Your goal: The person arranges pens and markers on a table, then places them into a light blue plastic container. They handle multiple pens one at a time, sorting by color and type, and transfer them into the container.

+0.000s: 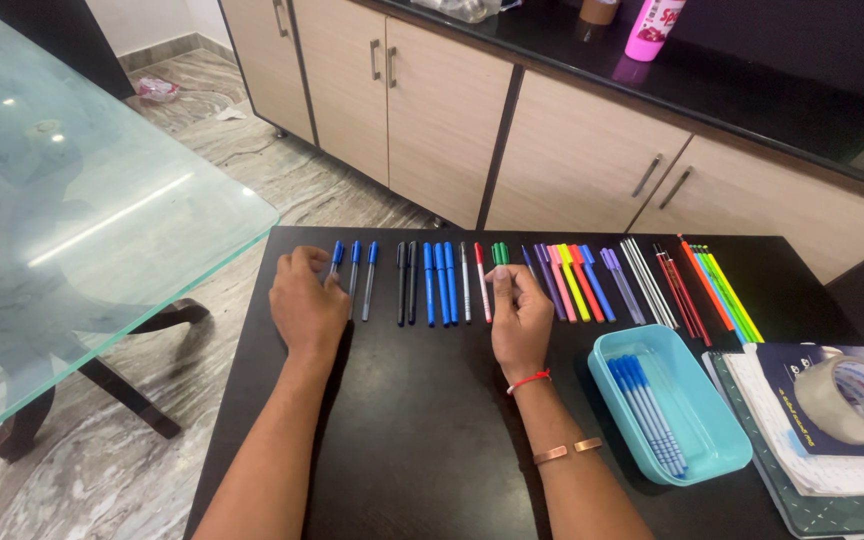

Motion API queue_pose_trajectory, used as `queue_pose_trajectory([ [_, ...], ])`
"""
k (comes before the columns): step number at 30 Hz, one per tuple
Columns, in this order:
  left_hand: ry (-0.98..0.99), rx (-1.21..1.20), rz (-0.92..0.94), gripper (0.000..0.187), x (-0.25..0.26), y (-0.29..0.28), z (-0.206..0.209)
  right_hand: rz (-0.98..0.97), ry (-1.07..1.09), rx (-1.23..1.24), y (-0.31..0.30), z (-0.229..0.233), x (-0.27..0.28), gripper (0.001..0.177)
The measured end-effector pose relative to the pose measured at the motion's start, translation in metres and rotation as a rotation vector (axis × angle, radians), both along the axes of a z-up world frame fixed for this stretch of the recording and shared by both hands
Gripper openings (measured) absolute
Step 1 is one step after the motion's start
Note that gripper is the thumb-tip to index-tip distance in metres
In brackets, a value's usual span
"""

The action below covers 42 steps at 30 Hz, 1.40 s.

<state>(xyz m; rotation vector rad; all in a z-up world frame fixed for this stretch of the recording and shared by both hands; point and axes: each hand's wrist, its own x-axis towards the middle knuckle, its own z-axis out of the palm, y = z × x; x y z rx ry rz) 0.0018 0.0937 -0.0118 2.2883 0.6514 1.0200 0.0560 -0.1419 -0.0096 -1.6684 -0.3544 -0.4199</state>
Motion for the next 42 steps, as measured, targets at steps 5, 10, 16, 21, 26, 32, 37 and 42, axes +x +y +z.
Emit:
queue_pose_trajectory([
  [5, 0.122, -0.020, 0.023, 0.034, 0.006, 0.009, -0.013, -0.003, -0.010, -0.006, 0.000, 0.000, -0.001, 0.034],
  [10, 0.150, 0.026, 0.046, 0.028, 0.012, 0.010, -0.019, -0.014, -0.004, -0.019, 0.000, 0.001, -0.001, 0.035],
  [16, -0.116, -0.158, -0.013, 0.013, 0.008, 0.004, -0.004, 0.011, -0.009, 0.005, 0.001, 0.001, -0.002, 0.032],
  [21, -0.368, -0.145, -0.209, 0.011, 0.003, -0.016, 0.013, 0.050, 0.003, 0.008, 0.003, 0.002, -0.004, 0.029],
  [26, -0.398, -0.095, -0.499, 0.015, -0.001, -0.043, 0.021, 0.094, -0.091, -0.030, 0.006, 0.007, -0.010, 0.017],
  [32, -0.229, -0.198, -0.714, 0.016, -0.005, -0.066, 0.018, 0.306, -0.042, -0.097, 0.012, 0.013, -0.016, 0.032],
  [37, -0.188, -0.205, -0.721, 0.017, -0.004, -0.067, 0.013, 0.400, -0.032, -0.134, 0.012, 0.010, -0.013, 0.035],
  [42, -0.146, -0.269, -0.688, 0.019, -0.004, -0.066, 0.013, 0.361, -0.007, -0.162, 0.014, 0.006, -0.011, 0.036],
])
